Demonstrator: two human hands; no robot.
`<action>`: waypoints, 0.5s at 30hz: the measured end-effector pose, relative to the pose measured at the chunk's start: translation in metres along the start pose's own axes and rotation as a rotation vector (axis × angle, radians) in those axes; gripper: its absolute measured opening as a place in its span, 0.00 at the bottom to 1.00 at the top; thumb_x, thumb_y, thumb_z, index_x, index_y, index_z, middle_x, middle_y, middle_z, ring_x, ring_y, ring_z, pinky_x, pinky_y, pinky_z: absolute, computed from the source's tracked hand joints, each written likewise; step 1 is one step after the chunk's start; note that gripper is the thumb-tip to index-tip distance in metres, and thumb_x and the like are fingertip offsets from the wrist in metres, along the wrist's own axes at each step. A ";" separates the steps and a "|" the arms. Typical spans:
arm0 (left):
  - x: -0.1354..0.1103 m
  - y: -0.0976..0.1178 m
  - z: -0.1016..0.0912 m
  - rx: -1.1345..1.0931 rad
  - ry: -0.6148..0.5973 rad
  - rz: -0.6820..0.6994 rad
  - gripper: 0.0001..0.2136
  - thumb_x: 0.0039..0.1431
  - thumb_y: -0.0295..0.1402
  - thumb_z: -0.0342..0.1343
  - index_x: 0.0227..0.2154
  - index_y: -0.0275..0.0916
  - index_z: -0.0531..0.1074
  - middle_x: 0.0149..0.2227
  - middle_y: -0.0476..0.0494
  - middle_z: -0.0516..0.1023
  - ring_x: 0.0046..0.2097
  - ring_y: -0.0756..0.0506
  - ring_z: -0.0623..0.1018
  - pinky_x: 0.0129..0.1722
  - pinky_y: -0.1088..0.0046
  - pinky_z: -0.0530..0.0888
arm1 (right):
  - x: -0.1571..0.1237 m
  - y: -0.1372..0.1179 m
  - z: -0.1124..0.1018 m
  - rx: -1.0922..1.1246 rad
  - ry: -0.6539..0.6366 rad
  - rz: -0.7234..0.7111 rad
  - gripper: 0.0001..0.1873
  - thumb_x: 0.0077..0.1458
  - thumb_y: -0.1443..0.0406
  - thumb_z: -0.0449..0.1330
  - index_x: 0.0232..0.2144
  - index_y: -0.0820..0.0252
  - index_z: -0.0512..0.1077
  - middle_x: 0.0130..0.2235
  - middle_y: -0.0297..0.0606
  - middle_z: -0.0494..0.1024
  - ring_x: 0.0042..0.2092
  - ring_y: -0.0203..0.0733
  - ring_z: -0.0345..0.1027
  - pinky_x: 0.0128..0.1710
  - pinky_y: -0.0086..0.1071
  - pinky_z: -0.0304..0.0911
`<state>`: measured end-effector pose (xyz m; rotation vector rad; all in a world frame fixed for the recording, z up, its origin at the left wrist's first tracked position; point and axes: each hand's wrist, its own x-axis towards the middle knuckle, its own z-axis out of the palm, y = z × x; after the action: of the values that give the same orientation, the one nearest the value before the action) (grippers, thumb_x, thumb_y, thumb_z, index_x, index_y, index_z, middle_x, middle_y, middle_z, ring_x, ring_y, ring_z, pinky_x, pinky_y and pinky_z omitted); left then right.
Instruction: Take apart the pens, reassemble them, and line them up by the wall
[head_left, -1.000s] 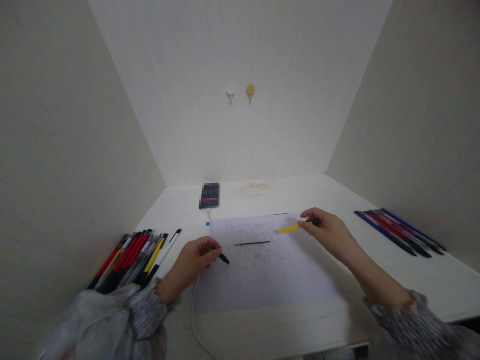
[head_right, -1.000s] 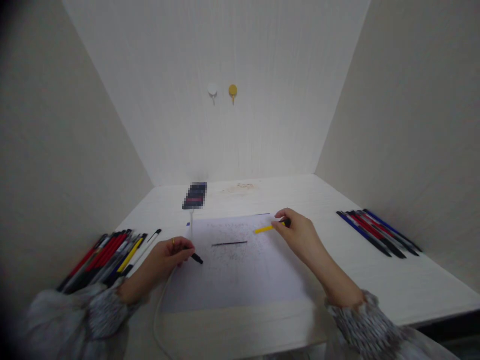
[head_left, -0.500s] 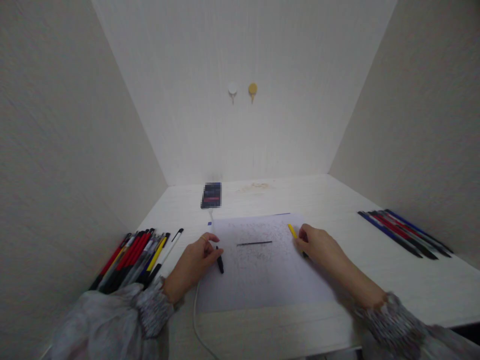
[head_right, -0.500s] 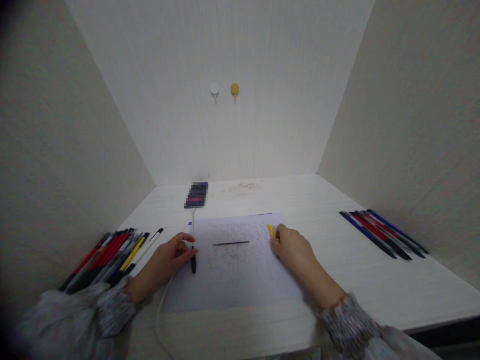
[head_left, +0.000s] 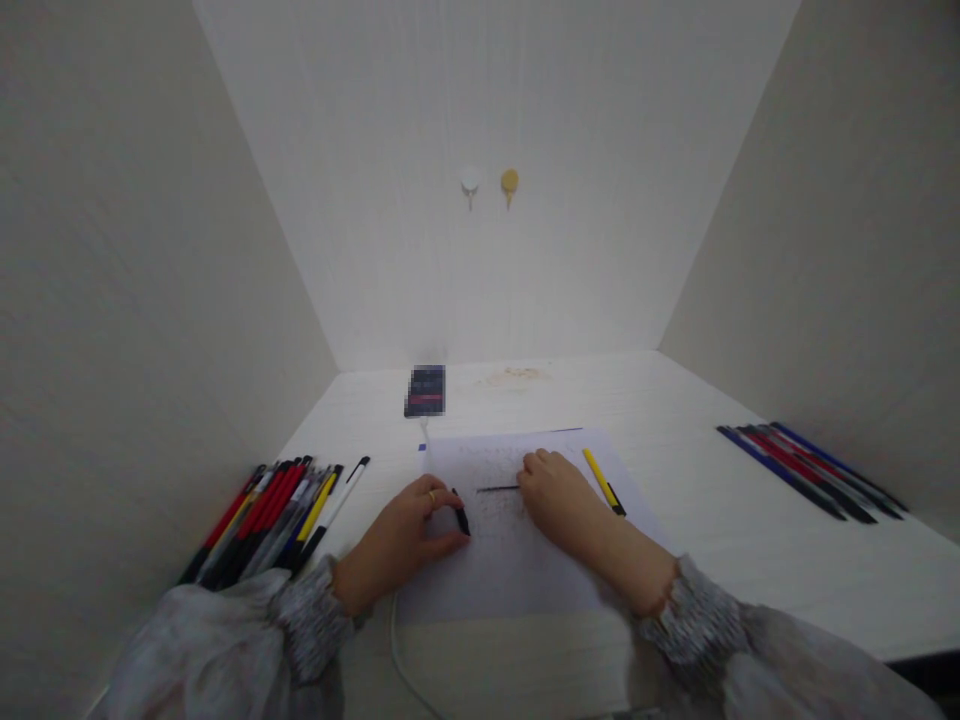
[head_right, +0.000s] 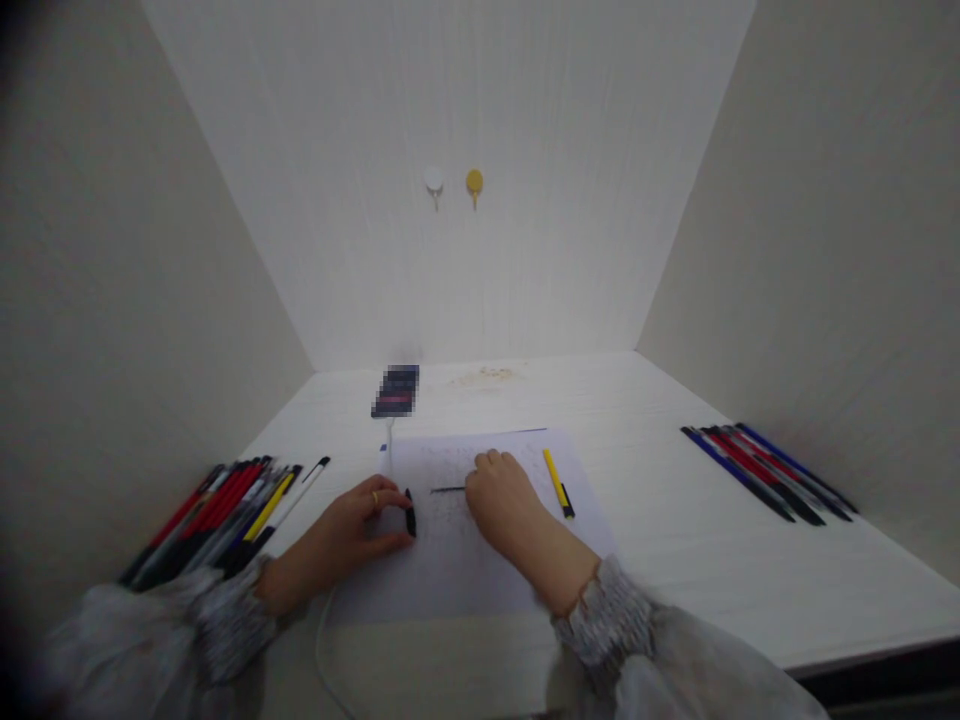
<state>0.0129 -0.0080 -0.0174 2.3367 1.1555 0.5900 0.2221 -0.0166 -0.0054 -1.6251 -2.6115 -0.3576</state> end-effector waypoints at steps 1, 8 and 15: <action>0.000 0.001 -0.001 -0.001 0.000 0.008 0.12 0.44 0.35 0.55 0.34 0.41 0.69 0.37 0.46 0.67 0.36 0.48 0.69 0.34 0.72 0.67 | 0.001 -0.002 0.000 -0.031 -0.012 -0.030 0.09 0.47 0.74 0.49 0.25 0.65 0.70 0.30 0.44 0.70 0.34 0.43 0.61 0.33 0.34 0.54; 0.001 -0.002 0.001 -0.010 0.013 0.038 0.11 0.45 0.33 0.54 0.34 0.42 0.69 0.38 0.46 0.67 0.40 0.46 0.68 0.41 0.69 0.66 | -0.004 -0.003 -0.004 -0.122 -0.044 -0.140 0.09 0.46 0.75 0.50 0.24 0.65 0.70 0.27 0.45 0.71 0.31 0.44 0.63 0.28 0.35 0.55; 0.001 -0.003 0.002 -0.017 0.013 0.066 0.11 0.46 0.33 0.54 0.35 0.41 0.68 0.39 0.45 0.66 0.41 0.46 0.68 0.41 0.68 0.66 | -0.013 -0.004 -0.022 -0.102 -0.086 -0.125 0.11 0.46 0.76 0.48 0.25 0.66 0.70 0.26 0.48 0.73 0.29 0.45 0.66 0.28 0.37 0.56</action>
<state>0.0125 -0.0064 -0.0202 2.3674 1.0785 0.6362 0.2229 -0.0345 0.0135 -1.5424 -2.8107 -0.4435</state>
